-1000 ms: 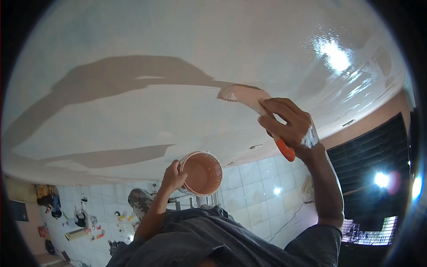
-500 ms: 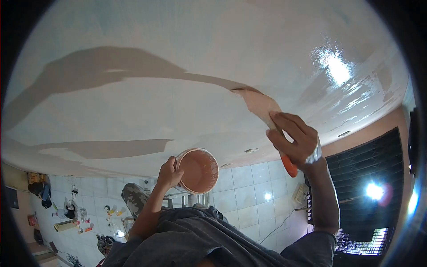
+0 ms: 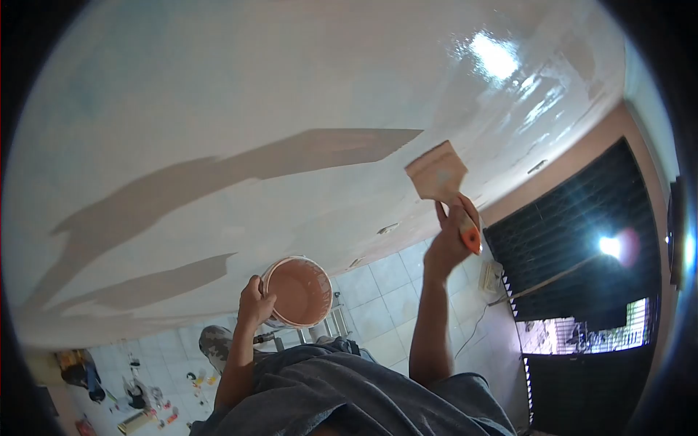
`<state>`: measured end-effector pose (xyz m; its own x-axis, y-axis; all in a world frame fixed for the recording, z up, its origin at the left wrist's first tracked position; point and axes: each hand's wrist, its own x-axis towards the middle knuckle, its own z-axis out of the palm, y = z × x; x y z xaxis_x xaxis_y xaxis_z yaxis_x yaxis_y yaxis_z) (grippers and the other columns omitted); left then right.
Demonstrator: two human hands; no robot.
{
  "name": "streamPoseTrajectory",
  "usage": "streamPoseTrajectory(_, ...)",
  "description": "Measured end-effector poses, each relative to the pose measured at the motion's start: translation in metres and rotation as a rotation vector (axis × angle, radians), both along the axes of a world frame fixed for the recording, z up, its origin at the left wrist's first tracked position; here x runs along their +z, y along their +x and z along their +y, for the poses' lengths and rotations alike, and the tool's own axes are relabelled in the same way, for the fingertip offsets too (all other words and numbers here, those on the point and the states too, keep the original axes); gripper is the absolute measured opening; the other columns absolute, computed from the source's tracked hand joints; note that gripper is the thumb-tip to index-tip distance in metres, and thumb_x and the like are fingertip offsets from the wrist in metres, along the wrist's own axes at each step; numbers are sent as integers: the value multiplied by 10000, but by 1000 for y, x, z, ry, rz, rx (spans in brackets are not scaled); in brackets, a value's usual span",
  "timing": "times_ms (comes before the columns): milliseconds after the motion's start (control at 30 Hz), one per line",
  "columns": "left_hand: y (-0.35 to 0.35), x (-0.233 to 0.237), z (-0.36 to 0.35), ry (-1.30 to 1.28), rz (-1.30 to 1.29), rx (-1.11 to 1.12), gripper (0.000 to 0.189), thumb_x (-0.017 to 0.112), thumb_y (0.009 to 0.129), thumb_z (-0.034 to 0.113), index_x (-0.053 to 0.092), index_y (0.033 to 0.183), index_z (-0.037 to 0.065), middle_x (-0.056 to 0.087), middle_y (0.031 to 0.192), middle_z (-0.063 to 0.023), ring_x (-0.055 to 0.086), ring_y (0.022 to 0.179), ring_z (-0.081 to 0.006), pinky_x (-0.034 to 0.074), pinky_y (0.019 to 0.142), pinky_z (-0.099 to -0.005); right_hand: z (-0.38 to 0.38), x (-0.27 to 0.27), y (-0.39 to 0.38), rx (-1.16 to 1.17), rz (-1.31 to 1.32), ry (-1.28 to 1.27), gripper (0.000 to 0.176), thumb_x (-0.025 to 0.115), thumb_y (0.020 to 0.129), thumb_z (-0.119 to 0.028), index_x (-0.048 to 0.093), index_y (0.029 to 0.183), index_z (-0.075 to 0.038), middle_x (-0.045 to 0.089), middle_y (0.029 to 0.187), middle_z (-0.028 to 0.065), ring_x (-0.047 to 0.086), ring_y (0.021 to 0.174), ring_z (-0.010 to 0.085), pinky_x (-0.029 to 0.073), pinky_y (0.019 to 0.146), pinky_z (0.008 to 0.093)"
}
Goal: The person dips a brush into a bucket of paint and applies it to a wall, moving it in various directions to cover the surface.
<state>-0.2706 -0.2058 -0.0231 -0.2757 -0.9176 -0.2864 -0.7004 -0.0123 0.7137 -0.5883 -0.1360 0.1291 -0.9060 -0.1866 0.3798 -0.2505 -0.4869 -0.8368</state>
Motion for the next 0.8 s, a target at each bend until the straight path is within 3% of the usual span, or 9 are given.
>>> streamPoseTrajectory(267, -4, 14, 5, 118, 137, 111, 204, 578, 707, 72, 451, 842, -13, 539, 721, -155, 589, 656, -278, 487, 604, -388, -36, 11, 4, 103, -195, -119, 214, 546, 895, -72, 535, 1051, 74, 549, 1074, 166, 603, 994, 257, 554, 888, 380)
streamPoseTrajectory(367, -2, 11, 3, 11, 90, 67, 197, 576, 717, 59, 446, 845, -16, 539, 725, -145, 600, 654, -257, 511, 554, -383, -46, 12, 1, 96, -216, -147, 224, 553, 890, -79, 531, 1064, 61, 550, 1075, 168, 608, 991, 262, 555, 881, 372)
streamPoseTrajectory(433, 4, -5, -5, 8, 70, 62, 195, 575, 719, 56, 447, 846, -18, 543, 728, -143, 608, 658, -256, 518, 543, -388, -48, 12, -3, 75, -240, -154, 228, 555, 890, -86, 529, 1069, 53, 552, 1073, 169, 610, 989, 263, 556, 878, 370)
streamPoseTrajectory(567, -3, 17, 0, 91, 106, 125, 196, 574, 716, 59, 446, 844, -15, 549, 733, -149, 616, 654, -270, 517, 530, -406, -44, 12, -11, 97, -265, -164, 226, 550, 892, -91, 530, 1079, 34, 557, 1084, 158, 615, 974, 257, 553, 869, 360)
streamPoseTrajectory(800, -6, 10, 1, -9, 57, 59, 194, 571, 712, 66, 453, 847, -7, 550, 729, -157, 618, 655, -275, 516, 542, -409, -39, 14, -6, 136, -292, -205, 219, 533, 894, -84, 533, 1090, 12, 559, 1082, 146, 605, 988, 239, 538, 873, 355)
